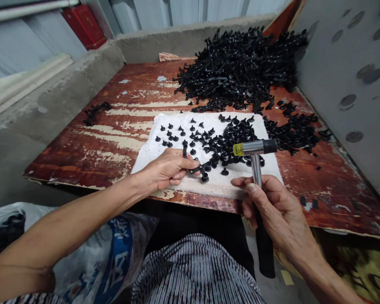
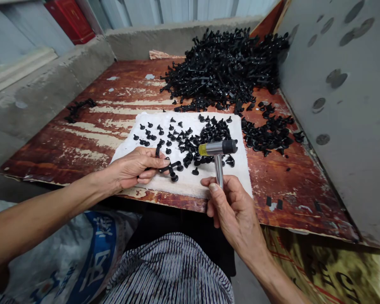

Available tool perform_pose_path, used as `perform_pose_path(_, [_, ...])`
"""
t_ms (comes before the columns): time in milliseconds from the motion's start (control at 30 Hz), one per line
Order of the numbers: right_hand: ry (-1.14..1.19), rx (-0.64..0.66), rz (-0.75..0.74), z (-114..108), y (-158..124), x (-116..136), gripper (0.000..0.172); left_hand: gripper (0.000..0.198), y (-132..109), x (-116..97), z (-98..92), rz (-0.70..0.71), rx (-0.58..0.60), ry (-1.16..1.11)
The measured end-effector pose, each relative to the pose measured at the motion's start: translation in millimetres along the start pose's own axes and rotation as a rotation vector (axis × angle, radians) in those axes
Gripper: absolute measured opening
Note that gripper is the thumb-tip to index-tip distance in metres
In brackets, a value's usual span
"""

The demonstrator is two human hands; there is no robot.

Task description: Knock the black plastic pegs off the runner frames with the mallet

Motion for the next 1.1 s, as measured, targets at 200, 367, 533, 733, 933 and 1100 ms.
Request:
perform_pose_path(200, [-0.002, 0.000, -0.008, 0.9, 1.4, 3.6, 0.036, 0.021, 1.5, -0.1, 0.1, 0.001, -0.004, 0.022])
perform_pose_path(367, [0.005, 0.006, 0.005, 0.7, 1.6, 2.6, 0.037, 0.020, 2.0, 1.6, -2.0, -0.011, -0.008, 0.007])
perform_pose_path(533, [0.000, 0.003, 0.005, -0.1, 2.3, 2.1, 0.039, 0.021, 2.4, 1.7, -1.6, -0.013, 0.007, -0.015])
perform_pose_path(733, [0.010, 0.009, 0.014, 0.6, 2.1, -0.7, 0.037, 0.021, 3.1, 2.1, -2.2, -0.013, 0.008, -0.005])
perform_pose_path(933, [0.011, 0.006, 0.010, -0.5, 1.4, -0.5, 0.038, 0.022, 3.6, 3.0, -2.5, -0.013, -0.010, 0.010])
perform_pose_path(1100, [0.000, 0.002, 0.000, -1.7, 1.6, 1.2, 0.037, 0.023, 2.9, -0.7, -1.4, 0.007, -0.029, 0.038])
Point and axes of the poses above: each hand's wrist, its own y-axis towards the middle knuckle, its own z-axis out of the palm, x = y × z, the point moved 9 cm from there along y, towards the middle knuckle, and after that the axes turned 3 degrees about -y, right-handed, at the moved point
